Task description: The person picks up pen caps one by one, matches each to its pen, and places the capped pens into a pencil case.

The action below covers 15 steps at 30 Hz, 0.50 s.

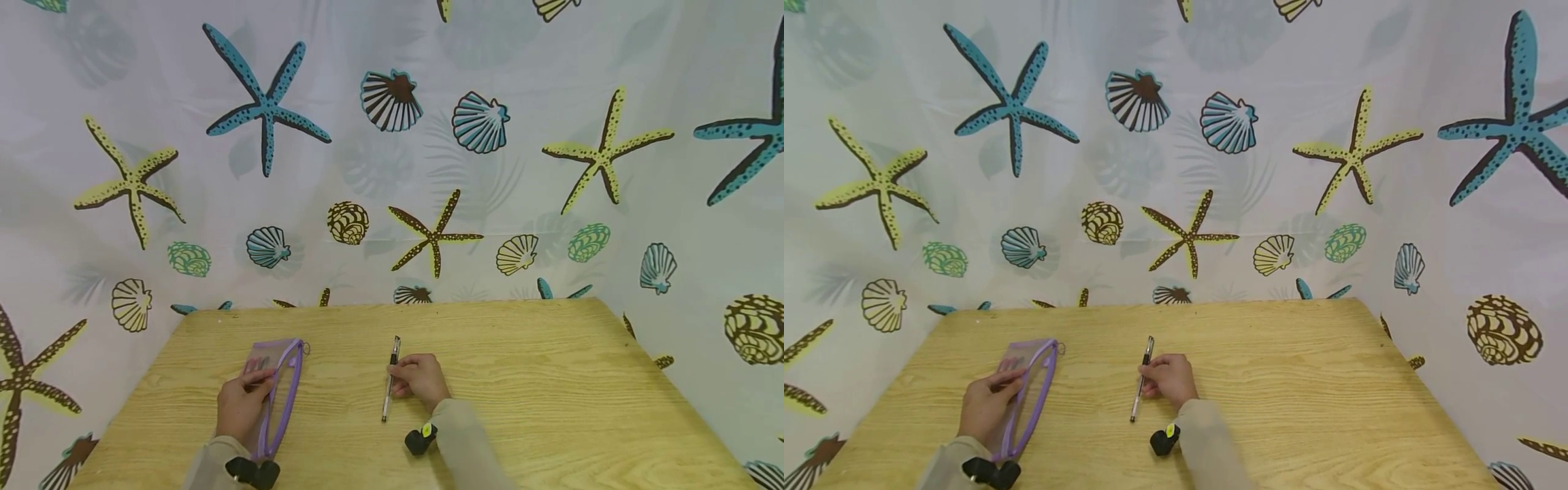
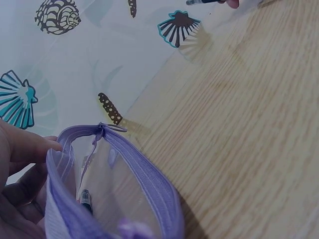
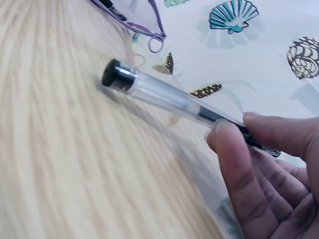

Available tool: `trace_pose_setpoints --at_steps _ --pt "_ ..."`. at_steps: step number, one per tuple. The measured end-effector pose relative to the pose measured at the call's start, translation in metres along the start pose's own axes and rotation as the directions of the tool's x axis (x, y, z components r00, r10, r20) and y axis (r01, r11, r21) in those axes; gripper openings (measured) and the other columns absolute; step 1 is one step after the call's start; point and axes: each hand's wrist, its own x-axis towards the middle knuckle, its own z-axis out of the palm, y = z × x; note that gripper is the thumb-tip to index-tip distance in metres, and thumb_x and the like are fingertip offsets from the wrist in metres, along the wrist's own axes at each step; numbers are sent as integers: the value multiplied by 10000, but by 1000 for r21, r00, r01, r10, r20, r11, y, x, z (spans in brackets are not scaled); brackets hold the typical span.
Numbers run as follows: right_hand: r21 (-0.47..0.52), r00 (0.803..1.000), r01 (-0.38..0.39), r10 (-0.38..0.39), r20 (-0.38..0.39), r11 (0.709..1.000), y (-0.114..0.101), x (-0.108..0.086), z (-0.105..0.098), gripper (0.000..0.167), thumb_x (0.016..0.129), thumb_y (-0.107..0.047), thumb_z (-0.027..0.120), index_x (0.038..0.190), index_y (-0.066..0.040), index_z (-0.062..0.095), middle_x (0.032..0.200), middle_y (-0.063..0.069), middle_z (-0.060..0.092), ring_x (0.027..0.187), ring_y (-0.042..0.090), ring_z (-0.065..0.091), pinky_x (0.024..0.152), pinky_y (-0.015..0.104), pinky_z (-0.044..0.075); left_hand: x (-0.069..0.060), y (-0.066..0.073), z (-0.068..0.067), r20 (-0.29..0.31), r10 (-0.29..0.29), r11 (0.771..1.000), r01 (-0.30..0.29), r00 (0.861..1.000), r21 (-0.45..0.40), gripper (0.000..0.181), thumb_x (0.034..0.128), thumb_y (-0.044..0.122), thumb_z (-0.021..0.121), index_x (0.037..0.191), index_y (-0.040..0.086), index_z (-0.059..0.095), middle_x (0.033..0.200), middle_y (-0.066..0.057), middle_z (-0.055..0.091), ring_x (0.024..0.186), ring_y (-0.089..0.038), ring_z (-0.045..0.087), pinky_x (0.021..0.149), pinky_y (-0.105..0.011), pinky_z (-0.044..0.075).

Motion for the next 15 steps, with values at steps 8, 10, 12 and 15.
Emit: trace_pose_setpoints --at_steps 8,10,12,15 --pt "24 1000 23 -23 17 999 2 6 29 177 871 -77 698 908 83 632 673 80 679 509 125 614 523 311 555 0 -1 -1 5 -8 1000 8 1000 4 210 864 64 682 1053 -14 726 791 -28 682 696 -76 549 583 -173 443" --pt "25 999 33 -34 21 999 2 8 36 174 871 -76 698 898 82 630 668 80 678 506 121 612 522 312 555 0 -1 -1 7 -8 1000 8 1000 9 212 865 64 680 1058 -13 725 785 -24 676 698 -79 548 582 -174 443" --pt "30 999 40 -40 27 999 3 9 43 168 872 -69 694 892 83 626 665 83 677 501 120 611 518 313 554 0 -1 -1 10 -7 1000 7 1000 13 214 867 65 677 1061 -12 724 780 -25 671 698 -85 546 580 -175 444" --pt "42 998 42 -44 41 998 4 11 54 155 873 -62 691 889 80 628 663 90 678 500 121 614 517 313 554 0 -1 -2 13 -8 1000 8 1000 12 218 868 63 673 1065 -14 722 779 -29 668 697 -87 547 575 -175 448"
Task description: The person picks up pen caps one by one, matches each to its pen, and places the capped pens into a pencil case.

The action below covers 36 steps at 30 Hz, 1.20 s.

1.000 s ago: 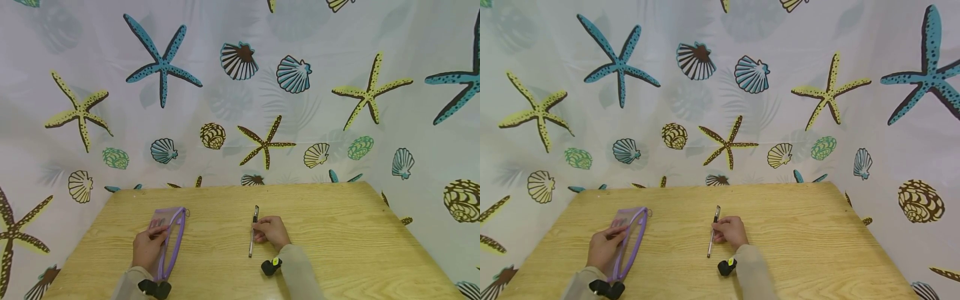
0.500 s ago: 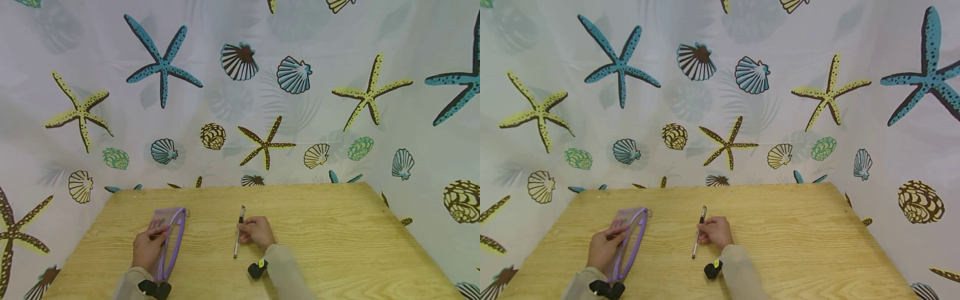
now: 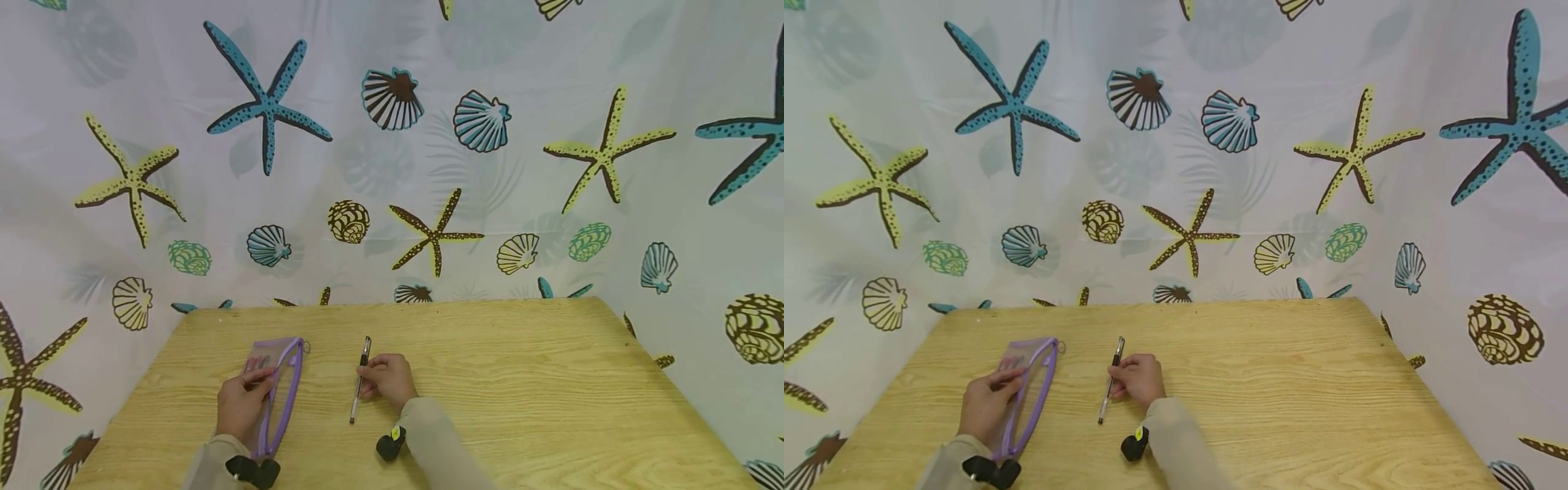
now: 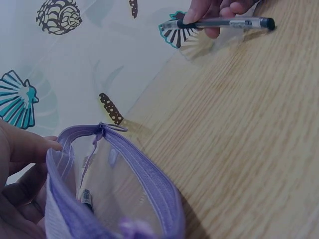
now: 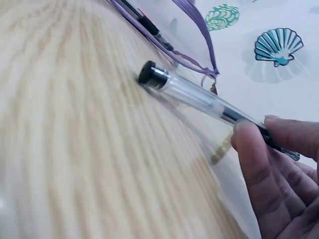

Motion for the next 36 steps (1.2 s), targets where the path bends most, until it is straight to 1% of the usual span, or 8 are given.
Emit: trace_pose_setpoints --at_steps 6,13,22,28,33,36 --pt "26 1000 -18 18 20 1000 -3 2 17 155 874 -75 695 898 69 642 691 119 688 518 138 629 533 330 560 1 0 0 -2 3 1000 -3 1000 -2 219 869 63 668 1067 -14 722 769 -28 664 690 -85 547 573 -172 454" --pt "13 999 -39 39 22 999 -8 4 32 151 873 -82 699 888 61 652 722 131 688 539 146 643 541 328 562 1 0 1 -9 10 1000 -10 1000 7 221 866 72 670 1065 -8 724 767 -22 666 687 -84 546 573 -176 444" --pt "-23 998 -35 36 53 999 -11 9 45 144 876 -85 694 889 54 657 743 103 700 529 130 645 539 318 561 -1 2 -1 -8 4 1000 -4 1000 5 226 869 72 679 1075 -9 722 804 -45 685 702 -84 555 581 -171 447" --pt "-38 997 -43 45 69 998 -16 12 53 147 870 -89 703 884 50 657 726 112 702 537 165 661 550 330 564 -2 5 -2 -6 -8 1000 8 1000 2 223 869 71 681 1074 -6 723 814 -53 688 712 -99 550 582 -175 447" --pt "-43 995 -52 56 83 998 -20 14 60 157 864 -87 710 882 58 650 740 138 705 538 199 669 553 345 566 -2 6 -2 -8 -2 1000 2 1000 -20 219 872 54 678 1074 -17 720 819 -69 691 706 -95 556 577 -173 460" --pt "-52 994 -66 70 82 996 -18 17 65 153 862 -85 712 875 54 651 743 124 700 539 195 669 547 335 564 -2 7 -2 -9 2 1000 -2 1000 -30 221 870 48 677 1075 -24 717 812 -68 691 697 -74 560 577 -167 466"
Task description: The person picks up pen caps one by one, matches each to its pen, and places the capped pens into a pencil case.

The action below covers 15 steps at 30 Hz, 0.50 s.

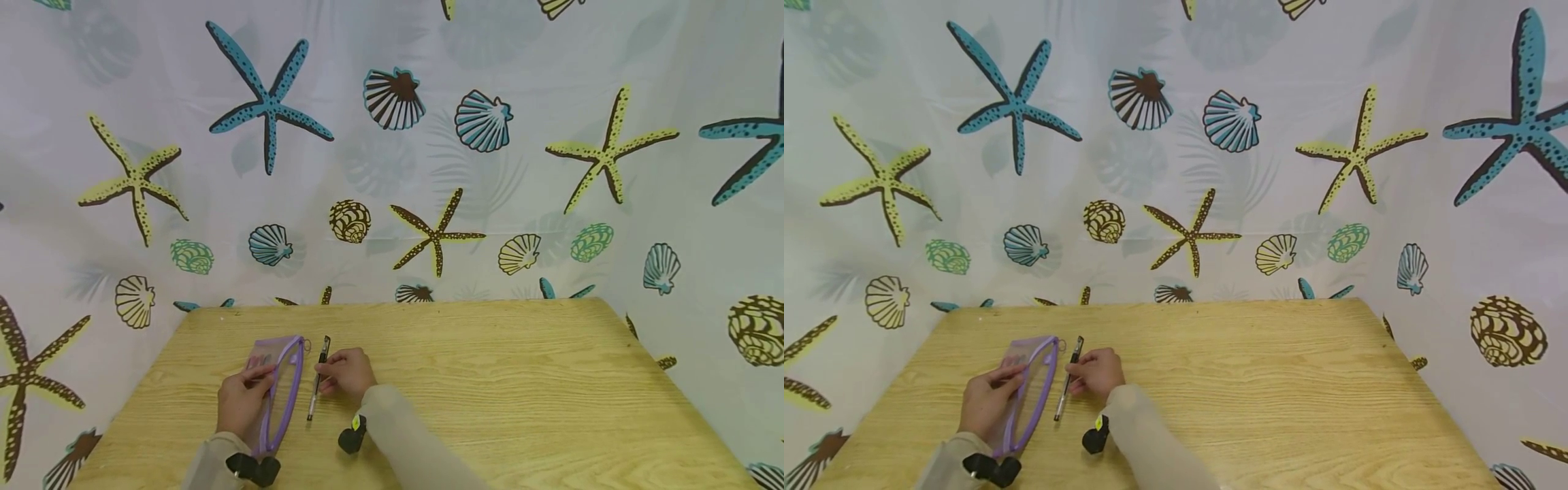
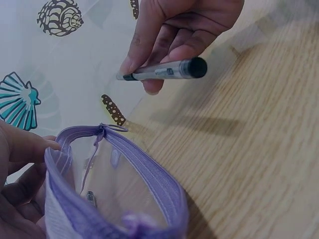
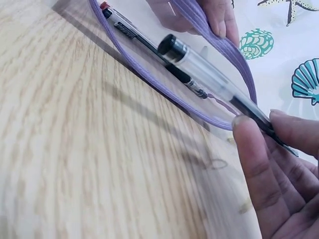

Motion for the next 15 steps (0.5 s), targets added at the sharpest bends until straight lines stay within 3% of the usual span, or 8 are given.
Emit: trace_pose_setpoints --at_steps 15 --pt "3 999 -48 48 -23 999 1 2 29 108 846 -57 723 823 25 657 650 131 679 507 201 657 507 319 553 1 -1 -1 1 -14 1000 14 1000 24 224 883 63 673 1090 -13 715 846 -83 699 717 -103 560 576 -178 451"
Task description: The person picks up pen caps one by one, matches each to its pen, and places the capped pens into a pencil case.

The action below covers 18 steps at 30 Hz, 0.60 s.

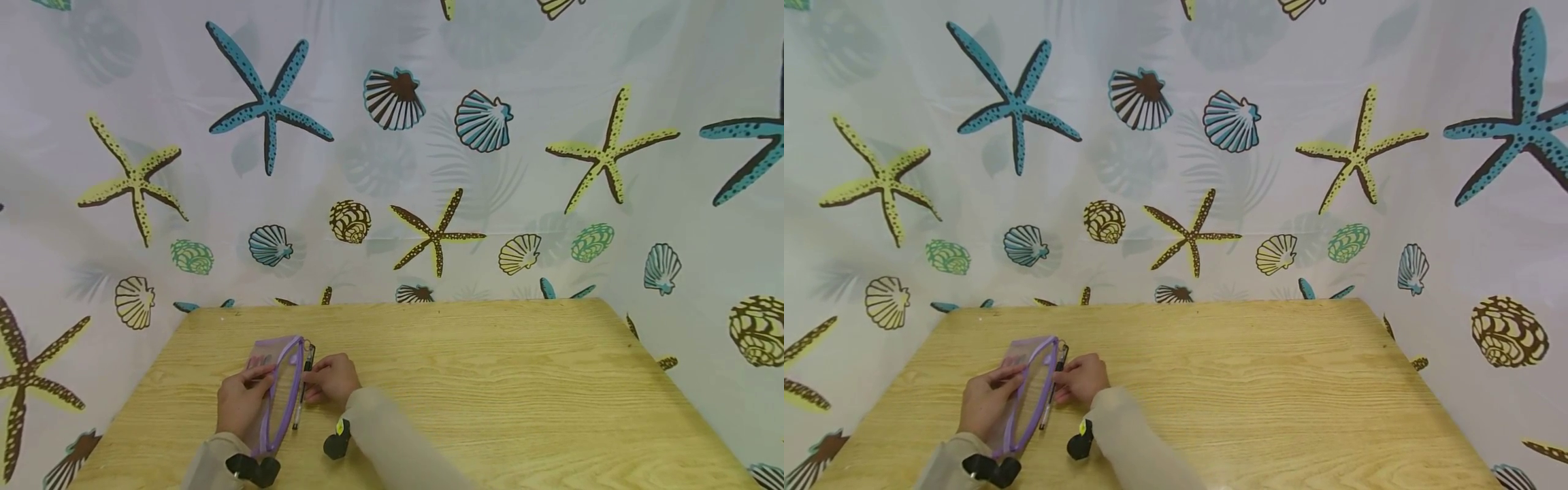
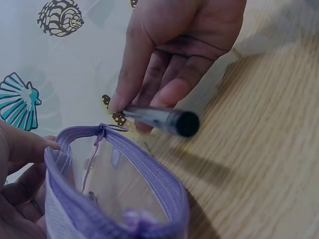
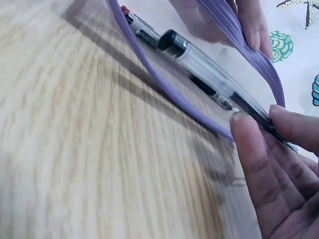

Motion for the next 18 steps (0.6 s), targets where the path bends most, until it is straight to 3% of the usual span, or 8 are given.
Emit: trace_pose_setpoints --at_steps 8,18 --pt "-27 1000 -7 7 -4 1000 -7 -4 13 95 835 -43 730 830 28 666 656 132 678 568 295 687 515 328 556 1 -1 0 7 12 1000 -12 1000 7 228 882 64 664 1090 -13 714 802 -52 686 699 -90 556 566 -180 446" --pt "7 998 -50 50 -31 999 -1 4 26 139 830 -49 737 730 -14 649 608 107 665 444 145 616 476 303 540 -1 1 1 -12 19 1000 -19 1000 3 207 880 44 667 1065 -33 717 868 -103 707 708 -102 562 564 -178 451"
